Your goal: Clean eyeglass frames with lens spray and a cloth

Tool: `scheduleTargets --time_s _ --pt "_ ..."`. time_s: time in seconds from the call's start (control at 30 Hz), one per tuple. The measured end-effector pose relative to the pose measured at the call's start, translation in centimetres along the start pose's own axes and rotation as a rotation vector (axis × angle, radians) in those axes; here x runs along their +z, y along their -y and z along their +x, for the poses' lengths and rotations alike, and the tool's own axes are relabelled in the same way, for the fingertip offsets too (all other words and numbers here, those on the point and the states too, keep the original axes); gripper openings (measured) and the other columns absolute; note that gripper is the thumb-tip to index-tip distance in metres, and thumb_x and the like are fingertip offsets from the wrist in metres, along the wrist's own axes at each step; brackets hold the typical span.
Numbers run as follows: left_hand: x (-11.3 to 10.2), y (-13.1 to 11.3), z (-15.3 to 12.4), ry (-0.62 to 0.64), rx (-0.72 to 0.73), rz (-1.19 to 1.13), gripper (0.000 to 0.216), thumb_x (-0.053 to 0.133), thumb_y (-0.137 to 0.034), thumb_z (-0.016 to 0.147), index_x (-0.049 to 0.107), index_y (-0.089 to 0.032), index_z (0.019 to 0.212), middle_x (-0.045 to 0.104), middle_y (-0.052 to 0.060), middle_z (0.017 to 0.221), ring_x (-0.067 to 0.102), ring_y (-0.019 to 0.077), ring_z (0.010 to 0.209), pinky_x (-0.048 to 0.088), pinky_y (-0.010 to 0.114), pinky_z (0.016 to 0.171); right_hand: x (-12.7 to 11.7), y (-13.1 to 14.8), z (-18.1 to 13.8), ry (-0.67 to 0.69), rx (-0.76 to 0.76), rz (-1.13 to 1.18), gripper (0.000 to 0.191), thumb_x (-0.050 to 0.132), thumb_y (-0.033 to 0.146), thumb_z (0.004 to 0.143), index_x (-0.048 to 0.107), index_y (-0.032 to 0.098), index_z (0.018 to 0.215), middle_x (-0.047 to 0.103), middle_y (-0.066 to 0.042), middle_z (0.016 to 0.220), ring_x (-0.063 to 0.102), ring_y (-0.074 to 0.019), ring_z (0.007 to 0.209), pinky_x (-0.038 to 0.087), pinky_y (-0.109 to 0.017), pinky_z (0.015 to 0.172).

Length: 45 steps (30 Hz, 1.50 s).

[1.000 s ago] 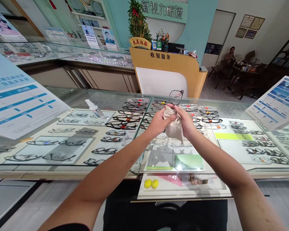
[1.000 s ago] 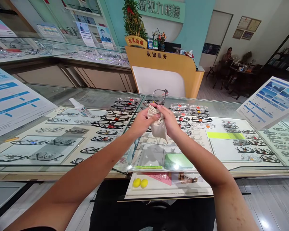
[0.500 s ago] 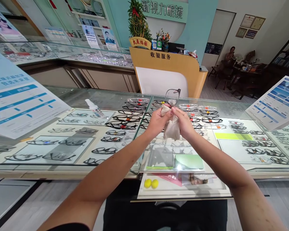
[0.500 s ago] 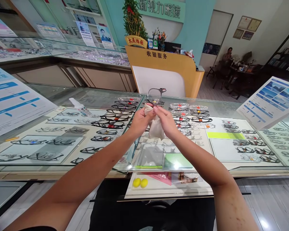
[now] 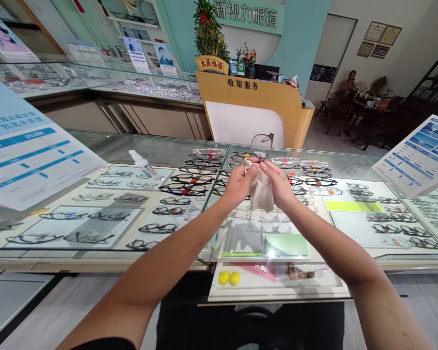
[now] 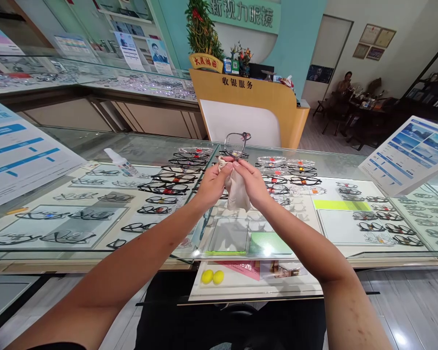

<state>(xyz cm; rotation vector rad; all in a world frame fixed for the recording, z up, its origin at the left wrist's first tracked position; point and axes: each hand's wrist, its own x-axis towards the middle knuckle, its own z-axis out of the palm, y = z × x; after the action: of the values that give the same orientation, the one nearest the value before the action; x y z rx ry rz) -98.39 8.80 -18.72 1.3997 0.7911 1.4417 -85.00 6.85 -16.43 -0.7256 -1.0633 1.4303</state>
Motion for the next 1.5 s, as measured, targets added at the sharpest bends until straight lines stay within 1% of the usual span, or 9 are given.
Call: scheduleTargets --time_s 0.17,0.37,0.6,0.77,1.0,1.07,1.17,1.33,1.5 --pt "0.1 0.2 -0.2 0.042 -0.01 0.003 0.065 0.075 -0.076 0.084 0.074 -0.018 0.113 0.076 0.004 0.09 0.068 0.0185 0.086 0.053 0.028 0.078 -0.2 -0.3 0.4 -0.041 -0.019 0.033 0.046 0.086 0.062 0.072 0.075 0.026 0.099 0.076 0.0 0.1 0.07 -0.0232 0.106 0.057 -0.033 0.094" --pt "0.0 -0.6 -0.2 0.127 -0.019 -0.025 0.066 0.078 -0.074 0.082 0.076 -0.019 0.118 0.078 0.009 0.109 0.07 0.0239 0.105 0.054 0.031 0.094 -0.4 0.1 0.4 -0.006 -0.004 0.034 0.046 0.085 0.065 0.072 0.075 0.027 0.095 0.08 -0.004 0.11 0.07 -0.029 0.12 0.059 -0.038 0.1" --pt "-0.8 -1.6 0.2 0.324 -0.117 -0.001 0.064 0.09 -0.062 0.076 0.073 -0.018 0.12 0.078 0.007 0.104 0.071 0.0228 0.096 0.055 0.029 0.084 -0.5 0.9 0.3 0.002 0.012 0.037 0.046 0.088 0.064 0.068 0.076 0.027 0.092 0.081 -0.004 0.117 0.069 -0.0313 0.124 0.06 -0.041 0.102" --pt "-0.1 -1.6 -0.2 0.225 -0.098 0.024 0.066 0.098 -0.052 0.066 0.069 -0.017 0.113 0.074 0.004 0.09 0.068 0.0204 0.083 0.054 0.028 0.077 0.4 0.7 -0.4 0.027 0.003 0.094 0.047 0.088 0.064 0.069 0.077 0.026 0.095 0.08 -0.005 0.122 0.069 -0.0313 0.126 0.061 -0.041 0.1" --pt "0.7 -2.0 -0.7 0.003 0.056 0.076 0.066 0.083 -0.078 0.075 0.07 -0.018 0.099 0.069 0.001 0.081 0.06 0.0161 0.073 0.05 0.027 0.069 1.5 -0.3 -1.2 -0.013 -0.022 0.075 0.053 0.084 0.068 0.072 0.075 0.026 0.102 0.08 -0.006 0.118 0.065 -0.0302 0.133 0.057 -0.041 0.108" --pt "0.5 -2.2 -0.7 -0.015 0.08 0.092 0.068 0.077 -0.083 0.077 0.071 -0.018 0.095 0.065 0.0 0.076 0.056 0.0151 0.069 0.047 0.027 0.065 1.5 -0.3 -1.2 -0.01 -0.024 0.07 0.052 0.083 0.069 0.072 0.075 0.026 0.1 0.08 -0.005 0.117 0.066 -0.0303 0.131 0.058 -0.041 0.107" --pt "0.2 -2.2 -0.4 0.04 0.02 0.048 0.072 0.072 -0.088 0.078 0.074 -0.018 0.099 0.062 -0.001 0.071 0.054 0.0141 0.063 0.045 0.026 0.06 1.2 0.0 -1.1 -0.036 -0.025 0.04 0.05 0.085 0.068 0.07 0.074 0.027 0.096 0.08 -0.005 0.113 0.068 -0.0304 0.125 0.058 -0.041 0.104" --pt "-0.4 -1.5 0.5 0.118 -0.033 -0.028 0.073 0.076 -0.086 0.076 0.077 -0.018 0.103 0.076 0.005 0.091 0.071 0.0207 0.092 0.054 0.028 0.082 0.5 1.4 -0.5 0.017 -0.074 -0.044 0.049 0.084 0.071 0.071 0.077 0.028 0.092 0.079 -0.005 0.118 0.066 -0.0315 0.126 0.057 -0.042 0.103" --pt "-1.3 -0.8 1.6 0.004 -0.103 -0.13 0.077 0.078 -0.088 0.072 0.076 -0.016 0.101 0.079 0.008 0.091 0.076 0.0274 0.104 0.059 0.034 0.087 -1.1 2.2 0.6 0.072 -0.151 -0.186 0.046 0.081 0.071 0.076 0.08 0.026 0.085 0.076 -0.005 0.116 0.063 -0.0298 0.125 0.049 -0.041 0.112"
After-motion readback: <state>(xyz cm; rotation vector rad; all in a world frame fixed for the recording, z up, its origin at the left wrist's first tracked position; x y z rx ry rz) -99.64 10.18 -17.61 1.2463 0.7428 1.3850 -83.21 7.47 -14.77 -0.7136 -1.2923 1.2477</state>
